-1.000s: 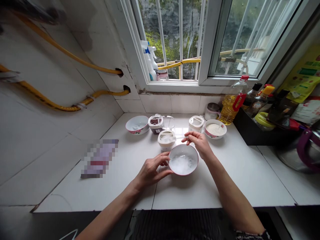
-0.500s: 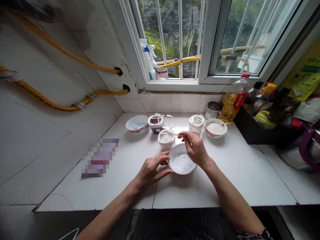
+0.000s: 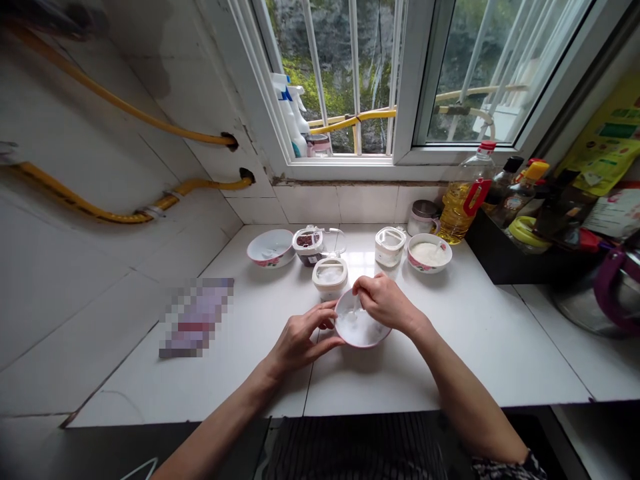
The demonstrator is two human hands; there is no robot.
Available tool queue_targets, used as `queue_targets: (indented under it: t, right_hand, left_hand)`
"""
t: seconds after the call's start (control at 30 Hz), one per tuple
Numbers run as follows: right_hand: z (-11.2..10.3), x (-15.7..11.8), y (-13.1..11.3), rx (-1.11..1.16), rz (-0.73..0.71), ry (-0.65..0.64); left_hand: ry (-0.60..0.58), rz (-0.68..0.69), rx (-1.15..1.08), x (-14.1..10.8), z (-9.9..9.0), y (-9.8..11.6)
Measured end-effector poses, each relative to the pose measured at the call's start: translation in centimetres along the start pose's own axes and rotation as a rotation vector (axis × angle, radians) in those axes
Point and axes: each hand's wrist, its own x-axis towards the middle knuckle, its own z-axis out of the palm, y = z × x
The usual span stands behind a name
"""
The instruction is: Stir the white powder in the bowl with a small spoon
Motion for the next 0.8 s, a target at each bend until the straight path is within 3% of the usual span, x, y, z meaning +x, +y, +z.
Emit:
queue_targets:
  t: [0.17,0.3,0.5,0.8]
  right_hand:
    - [0.2,0.0,-0.3,0.160,0.050,-0.073]
    - [-0.1,0.0,-0.2,0.439,0.204,-0.097]
    - [-1.1,0.3,0.3,0.716,0.379,-0.019]
    - [-1.7,0.8,1.2,0.813,0.472,0.087]
  left_hand:
    - [-0.002,-0.004,-0.008,-0.1,0.0,-0.1]
    - [-0.006,-0.006,-0.007,-0.1,0.0,-0.1]
    - [-0.005,-0.002,-0.008,0.1,0.0,0.0]
    - [-0.009,-0.013,0.006,0.1,0.0,0.0]
